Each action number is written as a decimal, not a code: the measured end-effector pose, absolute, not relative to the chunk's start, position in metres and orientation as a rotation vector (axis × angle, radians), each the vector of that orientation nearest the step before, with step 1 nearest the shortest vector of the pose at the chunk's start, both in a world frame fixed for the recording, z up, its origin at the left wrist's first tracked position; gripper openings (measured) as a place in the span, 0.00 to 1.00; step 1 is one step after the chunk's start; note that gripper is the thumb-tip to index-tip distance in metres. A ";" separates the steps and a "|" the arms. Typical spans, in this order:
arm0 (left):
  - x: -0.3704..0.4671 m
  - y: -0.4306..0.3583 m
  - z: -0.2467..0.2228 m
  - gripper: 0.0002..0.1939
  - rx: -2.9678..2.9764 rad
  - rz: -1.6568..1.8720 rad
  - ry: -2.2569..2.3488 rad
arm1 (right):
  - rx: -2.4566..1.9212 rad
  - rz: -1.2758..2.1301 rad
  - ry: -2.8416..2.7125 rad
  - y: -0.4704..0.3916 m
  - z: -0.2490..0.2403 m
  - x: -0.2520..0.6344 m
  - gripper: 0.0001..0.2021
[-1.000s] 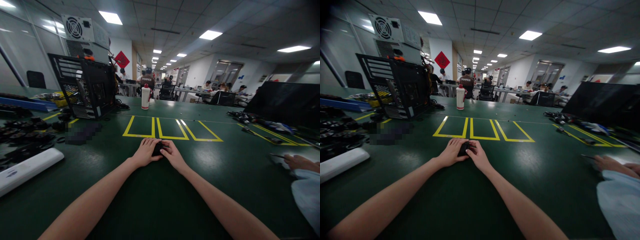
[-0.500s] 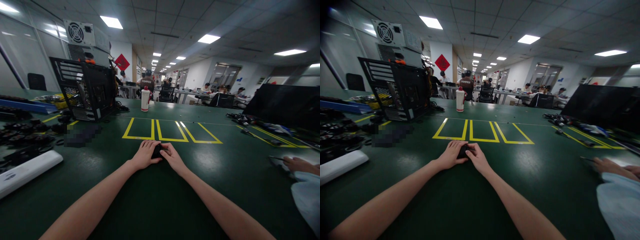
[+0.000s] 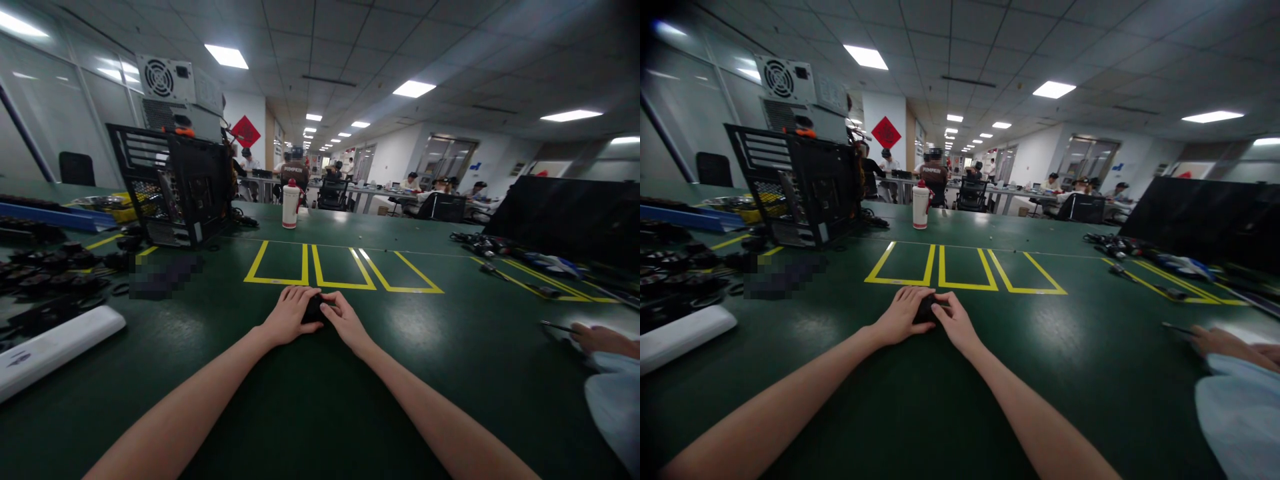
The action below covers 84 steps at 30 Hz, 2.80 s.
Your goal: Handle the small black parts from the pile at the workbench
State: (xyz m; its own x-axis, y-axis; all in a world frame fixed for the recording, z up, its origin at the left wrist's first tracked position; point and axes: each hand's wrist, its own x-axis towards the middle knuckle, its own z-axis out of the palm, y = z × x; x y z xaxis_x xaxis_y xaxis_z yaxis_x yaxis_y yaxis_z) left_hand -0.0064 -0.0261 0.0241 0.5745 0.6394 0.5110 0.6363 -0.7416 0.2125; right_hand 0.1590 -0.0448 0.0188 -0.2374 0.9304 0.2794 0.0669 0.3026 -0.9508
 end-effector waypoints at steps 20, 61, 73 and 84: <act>-0.004 -0.023 0.021 0.31 2.771 0.904 1.106 | -0.949 1.048 -1.591 -0.044 0.018 0.162 0.14; -0.005 -0.023 0.022 0.30 2.779 0.914 1.105 | -0.893 1.133 -1.606 -0.050 0.021 0.162 0.12; -0.004 -0.025 0.022 0.30 2.791 0.914 1.104 | -0.925 1.118 -1.613 -0.046 0.019 0.162 0.15; -0.004 -0.026 0.023 0.31 2.782 0.891 1.127 | -0.972 1.084 -1.613 -0.042 0.018 0.163 0.15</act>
State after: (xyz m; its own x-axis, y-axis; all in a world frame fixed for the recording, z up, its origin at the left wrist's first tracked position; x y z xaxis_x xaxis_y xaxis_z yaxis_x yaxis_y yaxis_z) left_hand -0.0045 -0.0259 0.0227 0.5789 0.6429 0.5017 0.6367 -0.7407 0.2145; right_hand 0.1635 -0.0423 0.0178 -0.2527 0.9314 0.2619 0.1089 0.2964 -0.9489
